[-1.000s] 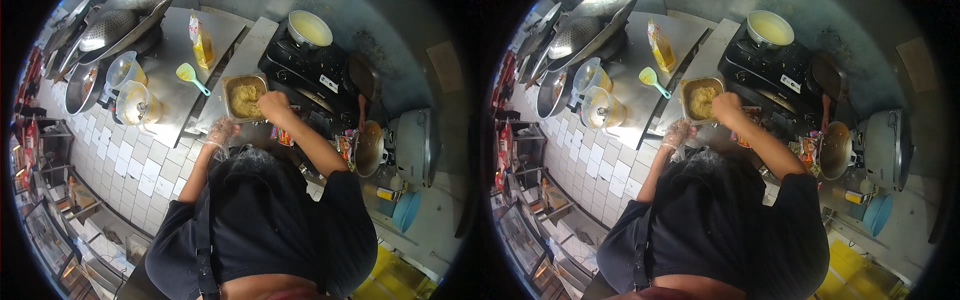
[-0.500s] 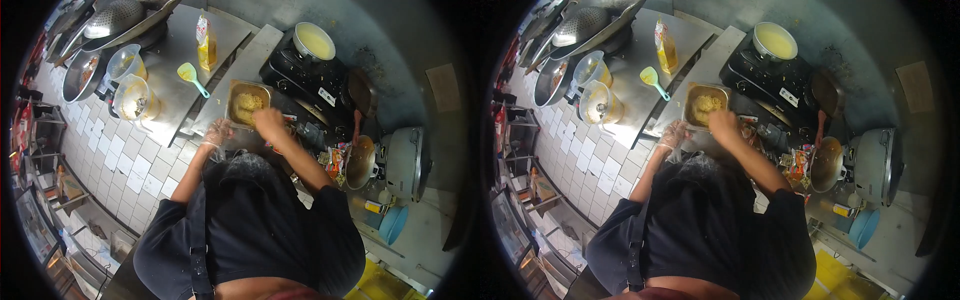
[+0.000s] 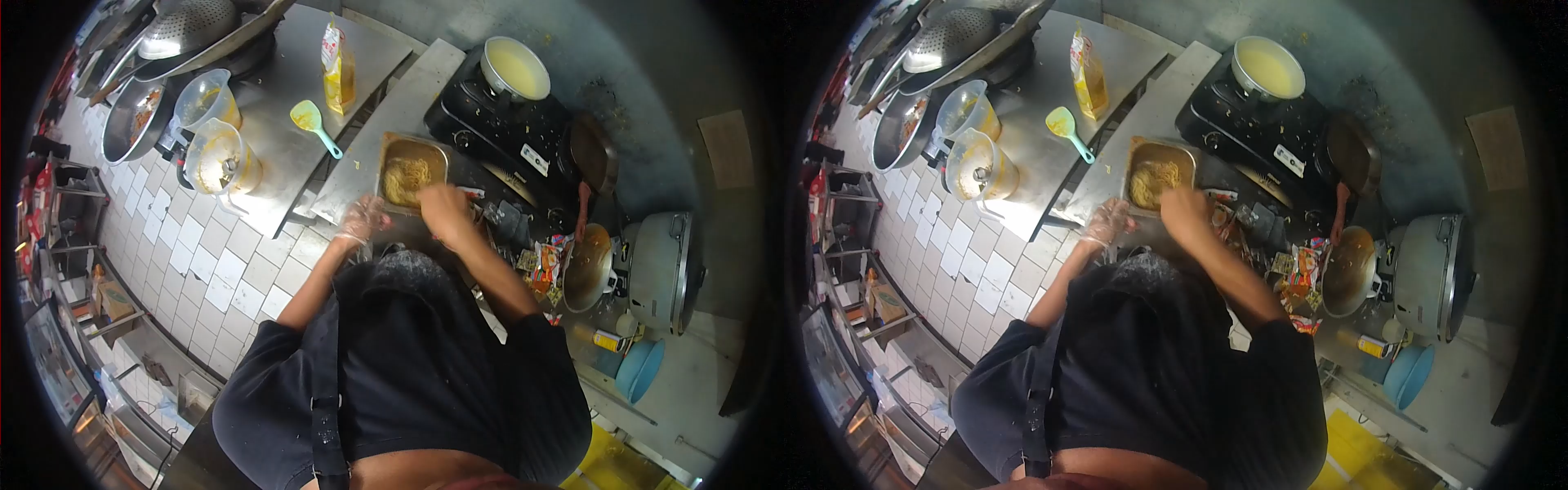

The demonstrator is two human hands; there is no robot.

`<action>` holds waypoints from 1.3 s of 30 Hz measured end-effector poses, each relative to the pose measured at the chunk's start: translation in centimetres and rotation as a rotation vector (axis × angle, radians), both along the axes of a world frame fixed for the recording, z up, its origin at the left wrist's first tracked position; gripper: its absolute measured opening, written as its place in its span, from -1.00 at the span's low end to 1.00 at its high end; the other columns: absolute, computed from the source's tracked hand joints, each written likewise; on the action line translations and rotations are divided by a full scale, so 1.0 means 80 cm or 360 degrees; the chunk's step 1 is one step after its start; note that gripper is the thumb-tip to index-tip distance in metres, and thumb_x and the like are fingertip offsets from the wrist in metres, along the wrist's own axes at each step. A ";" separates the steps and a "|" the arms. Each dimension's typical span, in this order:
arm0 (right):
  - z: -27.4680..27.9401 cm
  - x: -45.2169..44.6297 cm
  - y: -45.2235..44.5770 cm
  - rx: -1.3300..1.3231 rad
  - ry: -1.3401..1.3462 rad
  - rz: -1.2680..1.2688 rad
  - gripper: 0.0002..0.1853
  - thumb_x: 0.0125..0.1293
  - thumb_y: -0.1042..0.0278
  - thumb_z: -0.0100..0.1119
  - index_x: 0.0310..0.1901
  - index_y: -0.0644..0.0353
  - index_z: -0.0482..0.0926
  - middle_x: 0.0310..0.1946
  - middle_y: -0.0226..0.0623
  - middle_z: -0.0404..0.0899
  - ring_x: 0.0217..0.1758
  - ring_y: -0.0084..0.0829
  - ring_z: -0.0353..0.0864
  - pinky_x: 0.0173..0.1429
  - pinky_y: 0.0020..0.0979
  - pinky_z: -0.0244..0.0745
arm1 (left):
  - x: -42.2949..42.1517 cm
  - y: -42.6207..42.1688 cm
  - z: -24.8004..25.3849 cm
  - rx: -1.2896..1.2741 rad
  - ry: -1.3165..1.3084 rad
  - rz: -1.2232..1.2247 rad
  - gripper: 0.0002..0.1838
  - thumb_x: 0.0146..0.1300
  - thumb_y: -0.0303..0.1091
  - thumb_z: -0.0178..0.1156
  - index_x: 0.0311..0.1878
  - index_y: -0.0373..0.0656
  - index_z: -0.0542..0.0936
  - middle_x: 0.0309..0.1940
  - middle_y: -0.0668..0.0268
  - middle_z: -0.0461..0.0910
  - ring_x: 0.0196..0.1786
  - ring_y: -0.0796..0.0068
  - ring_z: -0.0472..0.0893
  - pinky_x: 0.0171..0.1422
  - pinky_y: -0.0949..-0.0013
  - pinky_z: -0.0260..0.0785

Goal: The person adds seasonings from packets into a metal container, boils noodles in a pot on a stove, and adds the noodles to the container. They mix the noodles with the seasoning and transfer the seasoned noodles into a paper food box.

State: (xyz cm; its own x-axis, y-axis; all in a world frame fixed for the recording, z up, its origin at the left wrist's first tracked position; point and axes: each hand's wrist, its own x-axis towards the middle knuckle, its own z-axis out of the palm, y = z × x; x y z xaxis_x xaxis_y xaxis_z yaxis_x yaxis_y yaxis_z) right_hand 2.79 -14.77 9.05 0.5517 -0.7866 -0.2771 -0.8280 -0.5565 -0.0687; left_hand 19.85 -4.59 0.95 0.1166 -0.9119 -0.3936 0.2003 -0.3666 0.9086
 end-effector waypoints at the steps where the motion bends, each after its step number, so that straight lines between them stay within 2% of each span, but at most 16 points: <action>1: -0.002 -0.003 -0.025 -0.0026 -0.0089 0.0039 -0.68 0.36 0.08 0.02 -0.29 0.11 0.68 -0.36 -0.04 0.67 -0.22 -0.05 0.68 -0.16 -0.05 0.55 | 0.001 0.000 -0.007 -0.0021 0.0053 0.0002 -0.64 0.48 -0.10 -0.04 -0.20 -0.26 0.47 -0.49 0.22 0.62 -0.44 0.51 0.59 -0.29 0.43 0.46; 3: 0.023 -0.010 -0.043 -0.0153 -0.0072 -0.0077 -0.65 0.34 0.01 0.06 -0.22 0.16 0.64 -0.40 -0.08 0.67 -0.26 -0.06 0.68 -0.21 -0.09 0.54 | 0.006 0.001 -0.007 0.0024 -0.0009 -0.0011 -0.67 0.48 -0.14 -0.03 -0.17 -0.27 0.46 -0.49 0.21 0.63 -0.44 0.51 0.59 -0.30 0.44 0.46; 8: 0.125 -0.020 -0.024 -0.0298 0.0173 -0.0085 -0.60 0.22 -0.02 0.23 -0.28 0.24 0.62 -0.44 -0.14 0.67 -0.29 -0.18 0.70 -0.26 -0.21 0.56 | 0.012 -0.002 0.005 0.0037 0.0097 0.0088 -0.70 0.48 -0.17 -0.03 -0.15 -0.27 0.46 -0.50 0.21 0.62 -0.44 0.52 0.59 -0.31 0.45 0.46; 11: 0.112 -0.022 -0.030 -0.0342 0.0151 0.0099 -0.58 0.20 -0.02 0.26 -0.29 0.27 0.60 -0.47 -0.13 0.66 -0.34 -0.19 0.70 -0.29 -0.25 0.56 | 0.014 -0.005 0.001 0.0035 0.0137 0.0062 -0.70 0.48 -0.18 -0.03 -0.15 -0.26 0.46 -0.48 0.21 0.63 -0.45 0.52 0.58 -0.32 0.45 0.46; 14: 0.120 -0.011 -0.019 -0.0454 0.0225 0.0108 -0.59 0.21 -0.02 0.24 -0.26 0.25 0.58 -0.49 -0.16 0.65 -0.36 -0.20 0.70 -0.31 -0.25 0.56 | 0.021 -0.007 -0.014 0.0033 0.0126 -0.0021 -0.70 0.47 -0.12 -0.01 -0.17 -0.20 0.47 -0.46 0.25 0.63 -0.41 0.51 0.60 -0.26 0.47 0.45; 21: 0.134 -0.010 -0.017 -0.0410 0.0233 0.0070 -0.60 0.22 -0.03 0.23 -0.23 0.21 0.57 -0.48 -0.21 0.65 -0.32 -0.25 0.71 -0.34 -0.29 0.57 | 0.017 -0.001 -0.001 0.0075 0.0171 0.0053 -0.70 0.47 -0.16 -0.01 -0.17 -0.25 0.46 -0.46 0.21 0.62 -0.44 0.51 0.56 -0.31 0.46 0.43; 23: 0.135 -0.011 -0.017 -0.0290 0.0474 0.0141 -0.70 0.31 0.08 0.12 -0.18 0.15 0.60 -0.40 -0.26 0.69 -0.29 -0.29 0.73 -0.28 -0.36 0.59 | 0.018 -0.003 -0.011 0.0029 0.0248 0.0051 -0.71 0.47 -0.17 -0.01 -0.18 -0.25 0.45 -0.48 0.23 0.59 -0.43 0.49 0.56 -0.29 0.45 0.43; 26: 0.007 -0.015 -0.033 -0.0214 0.0628 0.0322 -0.67 0.32 0.09 0.10 -0.13 0.20 0.59 -0.39 -0.16 0.68 -0.28 -0.17 0.70 -0.23 -0.22 0.60 | 0.018 -0.007 -0.003 -0.0029 0.0168 -0.0119 -0.69 0.47 -0.12 0.00 -0.18 -0.22 0.45 -0.50 0.27 0.56 -0.37 0.43 0.61 -0.20 0.39 0.49; 27: -0.002 -0.011 -0.033 -0.0212 0.0631 0.0320 -0.67 0.32 0.09 0.10 -0.13 0.20 0.59 -0.39 -0.16 0.68 -0.28 -0.17 0.70 -0.23 -0.22 0.60 | 0.019 -0.008 -0.006 -0.0028 0.0171 -0.0121 -0.69 0.47 -0.12 0.00 -0.18 -0.22 0.45 -0.50 0.27 0.56 -0.37 0.43 0.61 -0.20 0.39 0.49; 29: -0.016 -0.005 -0.036 0.0075 0.0520 0.0355 -0.67 0.35 0.14 0.03 -0.10 0.24 0.60 -0.36 -0.12 0.68 -0.24 -0.12 0.70 -0.14 -0.16 0.58 | 0.022 -0.013 -0.012 -0.0097 0.0242 -0.0216 -0.69 0.47 -0.12 0.00 -0.19 -0.22 0.44 -0.50 0.28 0.52 -0.35 0.39 0.63 -0.16 0.37 0.52; 30: -0.016 -0.010 -0.039 0.0134 0.0342 0.0325 -0.68 0.38 0.14 0.01 -0.17 0.24 0.62 -0.35 -0.06 0.67 -0.21 -0.04 0.68 -0.08 -0.12 0.54 | 0.022 -0.015 -0.007 -0.0098 0.0241 -0.0211 -0.69 0.47 -0.12 0.00 -0.19 -0.22 0.44 -0.50 0.28 0.52 -0.35 0.39 0.63 -0.16 0.37 0.52; 31: -0.018 -0.011 -0.037 0.0137 0.0341 0.0329 -0.68 0.38 0.14 0.01 -0.17 0.24 0.62 -0.35 -0.06 0.67 -0.21 -0.04 0.68 -0.08 -0.12 0.54 | 0.023 -0.015 -0.003 -0.0056 0.0281 -0.0234 -0.69 0.47 -0.11 0.01 -0.18 -0.22 0.43 -0.50 0.28 0.51 -0.34 0.39 0.64 -0.16 0.36 0.53; 33: -0.026 -0.012 -0.034 0.0171 -0.0096 0.0188 -0.66 0.41 0.12 -0.02 -0.21 0.24 0.62 -0.36 -0.03 0.66 -0.21 0.03 0.65 -0.07 -0.08 0.52 | 0.024 -0.015 0.003 -0.0015 0.0317 -0.0258 -0.68 0.46 -0.11 0.01 -0.18 -0.22 0.42 -0.49 0.29 0.50 -0.33 0.38 0.64 -0.16 0.36 0.54; 36: -0.044 -0.012 -0.033 0.0235 -0.0431 0.0057 -0.66 0.43 0.12 -0.02 -0.24 0.24 0.59 -0.39 -0.02 0.65 -0.24 0.05 0.64 -0.15 -0.08 0.49 | 0.028 -0.018 0.009 0.0011 0.0235 -0.0318 -0.68 0.46 -0.09 0.02 -0.15 -0.22 0.41 -0.45 0.28 0.51 -0.32 0.39 0.65 -0.18 0.38 0.55; 37: -0.049 -0.014 -0.032 0.0238 -0.0432 0.0055 -0.66 0.43 0.12 -0.02 -0.24 0.24 0.59 -0.39 -0.02 0.65 -0.24 0.05 0.64 -0.15 -0.08 0.49 | 0.029 -0.017 0.012 0.0005 0.0241 -0.0351 -0.67 0.46 -0.09 0.02 -0.15 -0.22 0.41 -0.43 0.28 0.51 -0.32 0.40 0.66 -0.19 0.39 0.55; 39: -0.059 -0.019 -0.035 0.0525 -0.0671 -0.0124 -0.65 0.42 0.09 0.00 -0.25 0.25 0.59 -0.35 0.04 0.65 -0.19 0.05 0.65 -0.14 -0.05 0.47 | 0.030 -0.016 0.022 -0.0004 0.0239 -0.0388 -0.67 0.46 -0.08 0.02 -0.14 -0.22 0.41 -0.41 0.28 0.52 -0.31 0.42 0.66 -0.21 0.40 0.55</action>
State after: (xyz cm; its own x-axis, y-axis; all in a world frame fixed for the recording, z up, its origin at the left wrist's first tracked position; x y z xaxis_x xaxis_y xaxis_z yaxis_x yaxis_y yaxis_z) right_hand 1.26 -17.58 4.34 0.6122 -0.7382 -0.2834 -0.7285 -0.3873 -0.5650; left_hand 22.26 -5.84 2.67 -0.1654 -0.9069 -0.3875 0.2391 -0.4181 0.8764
